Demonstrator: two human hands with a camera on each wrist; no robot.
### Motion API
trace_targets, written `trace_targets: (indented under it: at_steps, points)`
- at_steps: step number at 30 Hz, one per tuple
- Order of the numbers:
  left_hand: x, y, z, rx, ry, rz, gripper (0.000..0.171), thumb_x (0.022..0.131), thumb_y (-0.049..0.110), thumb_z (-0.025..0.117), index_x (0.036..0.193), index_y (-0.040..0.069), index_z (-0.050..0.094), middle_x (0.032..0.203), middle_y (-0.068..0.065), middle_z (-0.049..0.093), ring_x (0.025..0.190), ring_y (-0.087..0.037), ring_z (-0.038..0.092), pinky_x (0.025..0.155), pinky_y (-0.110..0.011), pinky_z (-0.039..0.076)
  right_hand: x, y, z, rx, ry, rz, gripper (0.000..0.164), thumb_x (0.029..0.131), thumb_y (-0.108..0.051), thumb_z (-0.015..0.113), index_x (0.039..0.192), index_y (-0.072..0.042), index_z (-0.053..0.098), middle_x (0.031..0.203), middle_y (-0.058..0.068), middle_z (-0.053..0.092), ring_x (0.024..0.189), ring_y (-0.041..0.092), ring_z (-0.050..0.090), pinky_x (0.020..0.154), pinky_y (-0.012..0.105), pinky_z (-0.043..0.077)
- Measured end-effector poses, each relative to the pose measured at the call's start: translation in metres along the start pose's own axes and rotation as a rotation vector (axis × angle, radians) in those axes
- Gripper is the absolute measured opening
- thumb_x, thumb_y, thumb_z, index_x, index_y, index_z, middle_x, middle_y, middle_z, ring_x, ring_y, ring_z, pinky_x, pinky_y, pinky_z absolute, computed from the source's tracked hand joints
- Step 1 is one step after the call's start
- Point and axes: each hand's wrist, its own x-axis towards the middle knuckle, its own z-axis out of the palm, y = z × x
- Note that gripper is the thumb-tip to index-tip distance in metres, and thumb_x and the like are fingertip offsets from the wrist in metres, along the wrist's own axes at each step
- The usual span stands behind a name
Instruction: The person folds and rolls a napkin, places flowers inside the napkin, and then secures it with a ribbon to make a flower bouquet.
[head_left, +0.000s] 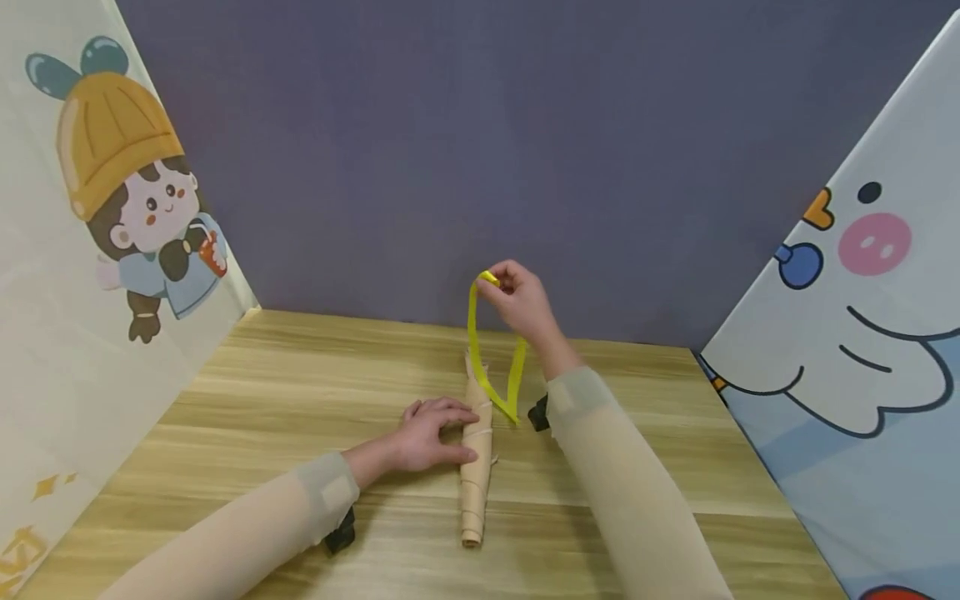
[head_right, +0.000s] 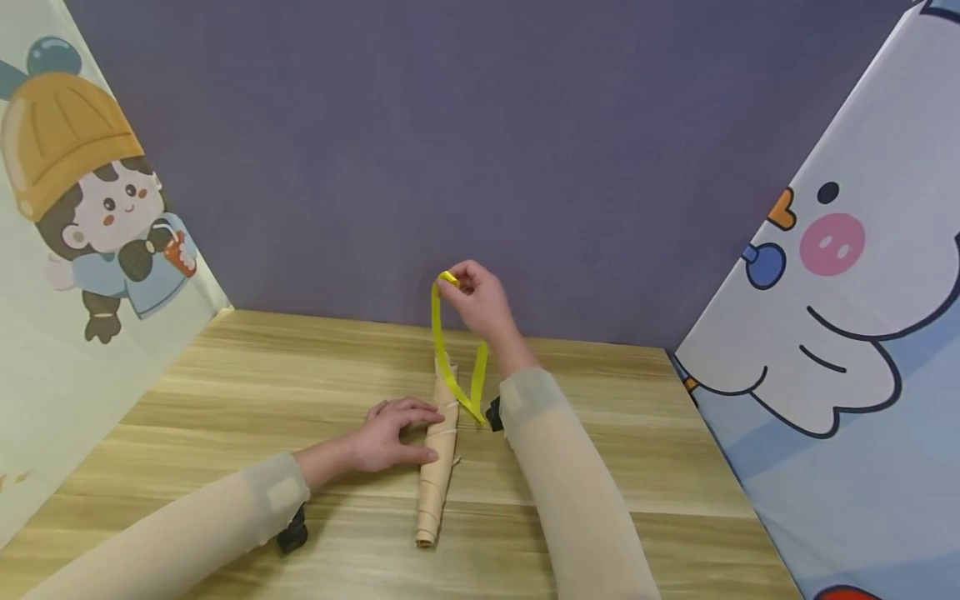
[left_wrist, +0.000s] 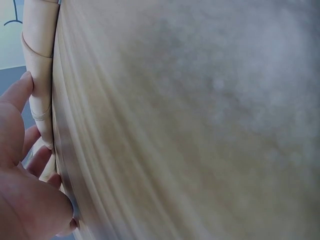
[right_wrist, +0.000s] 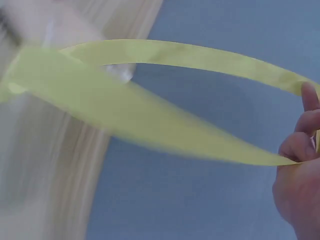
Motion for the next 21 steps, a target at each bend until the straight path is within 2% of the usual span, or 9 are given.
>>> trace_targets:
  at_steps: [2,4,6,10,12,14,17,21]
  points:
    - [0.000,-0.001,0.001,0.004,0.001,0.005,0.064,0.095,0.048,0.084,0.150,0.019,0.067,0.159,-0.006,0.059,0.151,-0.039,0.047,0.126,-0.075,0.010,0.005,-0.008,0.007,0.022,-0.025,-0.006,0.017,0.106,-0.030,0.076,0.111,-0.015,0.071,0.085,-0.003,0.070,0.071,0.015,0.055,0.063,0.029,0.042]
    - [0.000,-0.001,0.001,0.008,0.003,0.007,0.065,0.095,0.048,0.084,0.150,0.019,0.067,0.158,-0.006,0.059,0.150,-0.039,0.048,0.125,-0.075,0.011,0.008,-0.019,0.011,0.057,-0.061,-0.018,0.018,0.106,-0.033,0.076,0.112,-0.016,0.071,0.077,-0.002,0.063,0.061,0.016,0.045,0.057,0.029,0.038]
    - [0.001,-0.001,0.001,0.014,0.006,0.007,0.065,0.094,0.048,0.084,0.150,0.019,0.067,0.158,-0.006,0.059,0.150,-0.039,0.049,0.125,-0.075,0.013,0.010,-0.030,0.012,0.107,-0.103,-0.035,0.018,0.107,-0.034,0.075,0.114,-0.018,0.071,0.071,-0.002,0.057,0.054,0.015,0.041,0.051,0.030,0.037]
    - [0.003,-0.001,0.001,0.021,0.013,0.001,0.064,0.094,0.048,0.084,0.149,0.019,0.068,0.158,-0.006,0.060,0.151,-0.038,0.048,0.126,-0.075,0.013,0.010,-0.047,0.008,0.229,-0.167,-0.072,0.016,0.109,-0.030,0.072,0.116,-0.015,0.067,0.064,-0.003,0.051,0.047,0.019,0.042,0.047,0.032,0.040]
    - [0.003,-0.002,0.001,0.024,0.025,0.012,0.063,0.094,0.047,0.085,0.148,0.019,0.069,0.156,-0.006,0.061,0.150,-0.039,0.050,0.124,-0.076,0.014,0.010,-0.049,0.005,0.251,-0.188,-0.066,0.016,0.109,-0.027,0.071,0.116,-0.014,0.066,0.062,-0.003,0.050,0.046,0.019,0.042,0.047,0.032,0.041]
    - [0.002,-0.003,0.002,0.024,0.034,0.023,0.062,0.093,0.046,0.085,0.146,0.019,0.070,0.155,-0.007,0.062,0.148,-0.039,0.051,0.123,-0.077,0.015,0.008,-0.045,0.001,0.199,-0.218,-0.033,0.016,0.109,-0.027,0.072,0.116,-0.014,0.067,0.061,-0.002,0.050,0.046,0.019,0.042,0.047,0.033,0.041]
    - [0.002,-0.004,0.002,0.029,0.042,0.036,0.061,0.093,0.045,0.086,0.145,0.018,0.070,0.153,-0.007,0.063,0.147,-0.039,0.052,0.121,-0.077,0.016,0.004,-0.027,-0.003,0.007,-0.283,0.043,0.018,0.108,-0.032,0.073,0.116,-0.016,0.070,0.065,-0.001,0.056,0.047,0.016,0.041,0.049,0.032,0.041]
    - [0.003,-0.004,0.002,0.028,0.017,0.016,0.062,0.094,0.047,0.085,0.148,0.020,0.069,0.156,-0.005,0.061,0.150,-0.036,0.050,0.124,-0.077,0.013,-0.009,0.013,-0.009,-0.239,-0.365,0.116,0.017,0.108,-0.035,0.073,0.113,-0.019,0.073,0.092,0.001,0.070,0.064,0.015,0.050,0.062,0.033,0.047]
